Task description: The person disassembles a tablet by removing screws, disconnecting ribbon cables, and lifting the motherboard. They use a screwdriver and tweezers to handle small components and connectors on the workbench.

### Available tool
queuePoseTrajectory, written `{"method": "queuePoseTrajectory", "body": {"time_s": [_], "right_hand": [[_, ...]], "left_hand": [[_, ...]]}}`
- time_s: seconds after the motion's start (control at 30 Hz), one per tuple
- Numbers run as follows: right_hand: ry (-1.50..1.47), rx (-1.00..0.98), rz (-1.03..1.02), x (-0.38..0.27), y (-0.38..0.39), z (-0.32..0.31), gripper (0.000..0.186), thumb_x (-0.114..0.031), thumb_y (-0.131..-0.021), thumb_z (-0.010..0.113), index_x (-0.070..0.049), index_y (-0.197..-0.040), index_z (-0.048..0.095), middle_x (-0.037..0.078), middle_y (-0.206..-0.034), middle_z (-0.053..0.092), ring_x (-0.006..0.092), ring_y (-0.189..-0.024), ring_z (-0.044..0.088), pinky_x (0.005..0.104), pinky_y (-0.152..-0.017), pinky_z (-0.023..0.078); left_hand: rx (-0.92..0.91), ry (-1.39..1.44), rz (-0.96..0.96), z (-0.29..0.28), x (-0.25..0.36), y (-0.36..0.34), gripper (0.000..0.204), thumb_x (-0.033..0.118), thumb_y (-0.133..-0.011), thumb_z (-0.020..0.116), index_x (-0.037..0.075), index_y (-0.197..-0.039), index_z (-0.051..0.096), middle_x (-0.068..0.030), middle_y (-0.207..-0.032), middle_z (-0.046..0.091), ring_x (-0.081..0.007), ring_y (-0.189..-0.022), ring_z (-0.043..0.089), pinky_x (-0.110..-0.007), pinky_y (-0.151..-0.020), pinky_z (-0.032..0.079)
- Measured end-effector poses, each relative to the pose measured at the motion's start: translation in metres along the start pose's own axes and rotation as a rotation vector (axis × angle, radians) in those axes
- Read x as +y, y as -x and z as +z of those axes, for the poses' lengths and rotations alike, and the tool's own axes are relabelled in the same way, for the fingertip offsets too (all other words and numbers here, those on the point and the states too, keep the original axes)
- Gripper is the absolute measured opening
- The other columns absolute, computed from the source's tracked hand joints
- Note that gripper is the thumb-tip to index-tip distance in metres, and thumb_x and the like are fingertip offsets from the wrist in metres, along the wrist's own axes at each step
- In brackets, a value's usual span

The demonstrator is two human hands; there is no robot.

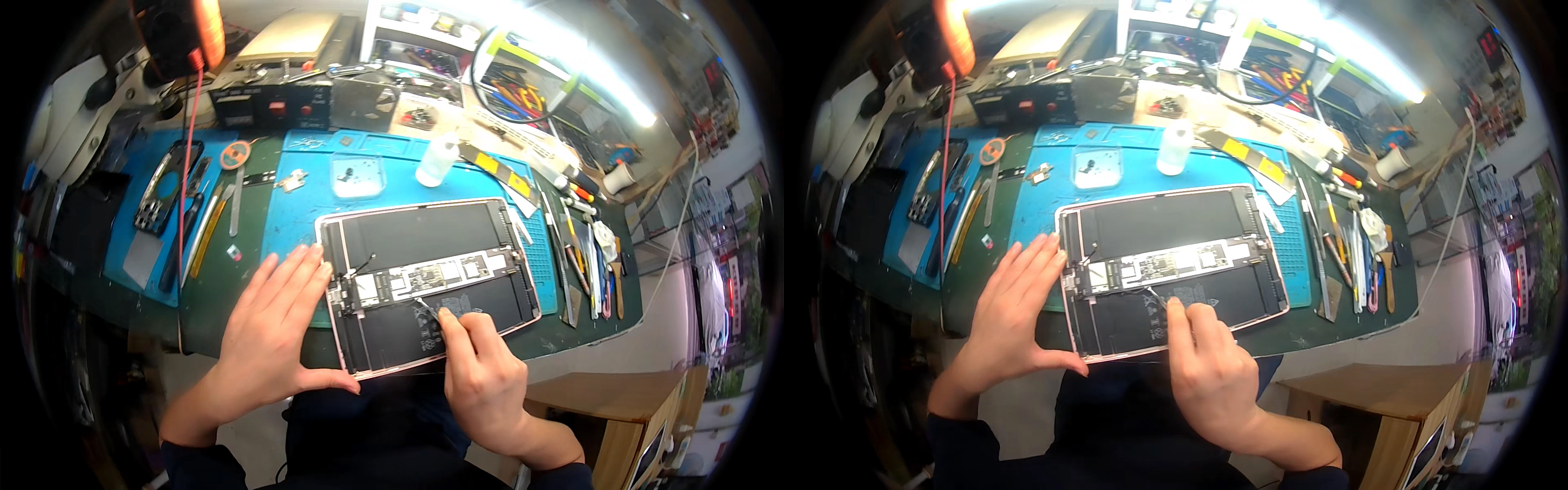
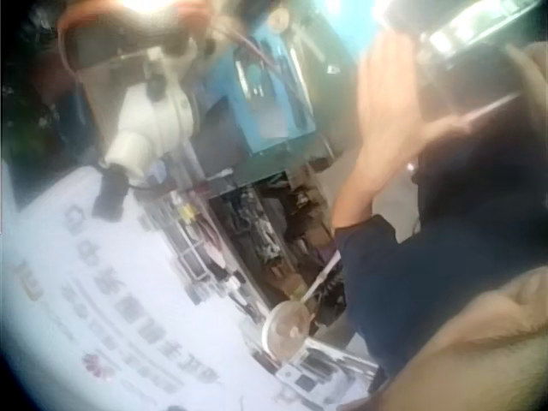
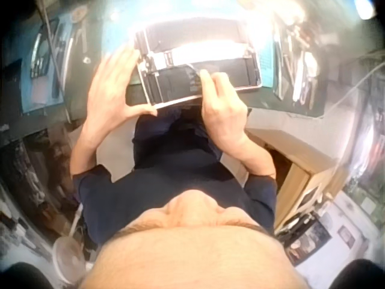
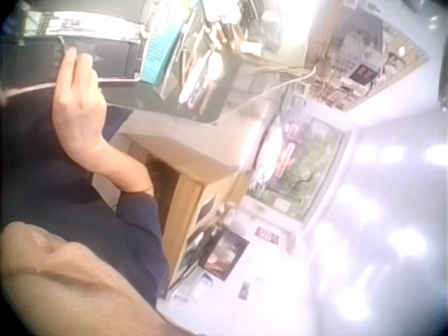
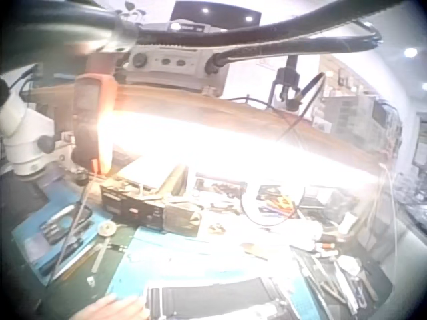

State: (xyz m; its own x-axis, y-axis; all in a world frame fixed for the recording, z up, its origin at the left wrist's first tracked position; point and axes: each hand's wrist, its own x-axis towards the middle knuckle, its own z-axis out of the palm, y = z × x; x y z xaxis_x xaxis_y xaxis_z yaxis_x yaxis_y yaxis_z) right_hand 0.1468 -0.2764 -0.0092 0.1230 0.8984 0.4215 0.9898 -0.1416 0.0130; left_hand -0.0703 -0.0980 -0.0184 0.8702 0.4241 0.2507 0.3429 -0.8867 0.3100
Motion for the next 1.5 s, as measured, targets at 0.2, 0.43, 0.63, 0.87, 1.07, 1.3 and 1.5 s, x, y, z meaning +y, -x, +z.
{"method": "queuePoseTrajectory", "body": {"time_s": [0.2, 0.43, 0.63, 0.87, 1.07, 1.3, 1.5], "right_hand": [[0.031, -0.025, 0.05, 0.003, 0.002, 0.0, 0.042, -0.003, -0.083, 0.07, 0.0, -0.125, 0.075, 0.005, -0.099, 0.058, 0.0145, -0.071, 0.062, 0.027, -0.057, 0.054], [0.025, -0.003, 0.207, 0.024, 0.01, -0.001, 0.035, -0.003, -0.091, 0.07, -0.002, -0.126, 0.075, 0.005, -0.103, 0.06, 0.0191, -0.079, 0.072, 0.0307, -0.061, 0.058], [0.042, 0.023, 0.32, 0.05, 0.016, 0.0, 0.033, 0.0, -0.092, 0.071, -0.003, -0.124, 0.075, 0.007, -0.105, 0.062, 0.0229, -0.08, 0.074, 0.0339, -0.064, 0.06], [-0.032, 0.039, 0.343, 0.057, 0.017, 0.001, 0.036, 0.001, -0.089, 0.072, -0.002, -0.125, 0.074, 0.008, -0.104, 0.061, 0.0235, -0.079, 0.074, 0.035, -0.063, 0.061], [-0.035, 0.01, 0.372, 0.066, 0.022, -0.001, 0.032, 0.0, -0.093, 0.074, -0.005, -0.124, 0.077, 0.007, -0.102, 0.063, 0.0252, -0.073, 0.073, 0.0378, -0.061, 0.058], [0.026, 0.048, 0.297, 0.069, 0.023, -0.001, 0.036, -0.006, -0.088, 0.073, -0.004, -0.124, 0.075, 0.005, -0.098, 0.06, 0.0169, -0.078, 0.074, 0.0292, -0.061, 0.061], [0.014, 0.062, 0.302, 0.072, 0.026, 0.002, 0.035, -0.009, -0.09, 0.072, -0.003, -0.124, 0.075, 0.005, -0.098, 0.059, 0.0148, -0.077, 0.072, 0.0267, -0.059, 0.059]], "left_hand": [[-0.027, -0.029, -0.014, 0.0, 0.001, 0.0, 0.136, 0.082, -0.061, 0.087, -0.009, -0.155, 0.053, -0.0289, -0.163, 0.052, -0.043, -0.157, 0.045, -0.059, -0.131, 0.03], [-0.028, -0.037, 0.006, 0.001, -0.001, 0.0, 0.138, 0.084, -0.061, 0.086, -0.01, -0.156, 0.051, -0.0297, -0.163, 0.052, -0.0437, -0.157, 0.045, -0.06, -0.131, 0.031], [-0.035, -0.021, -0.01, -0.003, 0.002, 0.0, 0.139, 0.08, -0.059, 0.089, -0.007, -0.159, 0.048, -0.0283, -0.164, 0.052, -0.0465, -0.157, 0.045, -0.062, -0.13, 0.031], [0.163, -0.15, 0.019, -0.017, 0.02, -0.017, 0.126, 0.079, -0.075, 0.082, -0.006, -0.161, 0.045, -0.0238, -0.16, 0.057, -0.0454, -0.153, 0.05, -0.06, -0.131, 0.033], [0.044, 0.06, 0.226, 0.002, 0.063, -0.094, 0.063, 0.031, -0.089, 0.089, 0.0, -0.139, 0.067, -0.0181, -0.137, 0.071, -0.0395, -0.128, 0.067, -0.05, -0.115, 0.049], [-0.145, 0.127, 0.45, 0.051, 0.074, -0.165, 0.061, 0.032, -0.098, 0.08, 0.0, -0.147, 0.062, -0.0185, -0.15, 0.064, -0.0366, -0.142, 0.057, -0.048, -0.12, 0.046], [-0.19, 0.2, 0.4, 0.056, 0.084, -0.166, 0.071, 0.024, -0.1, 0.078, 0.0, -0.16, 0.05, -0.0184, -0.152, 0.064, -0.0365, -0.147, 0.055, -0.047, -0.12, 0.043]]}}
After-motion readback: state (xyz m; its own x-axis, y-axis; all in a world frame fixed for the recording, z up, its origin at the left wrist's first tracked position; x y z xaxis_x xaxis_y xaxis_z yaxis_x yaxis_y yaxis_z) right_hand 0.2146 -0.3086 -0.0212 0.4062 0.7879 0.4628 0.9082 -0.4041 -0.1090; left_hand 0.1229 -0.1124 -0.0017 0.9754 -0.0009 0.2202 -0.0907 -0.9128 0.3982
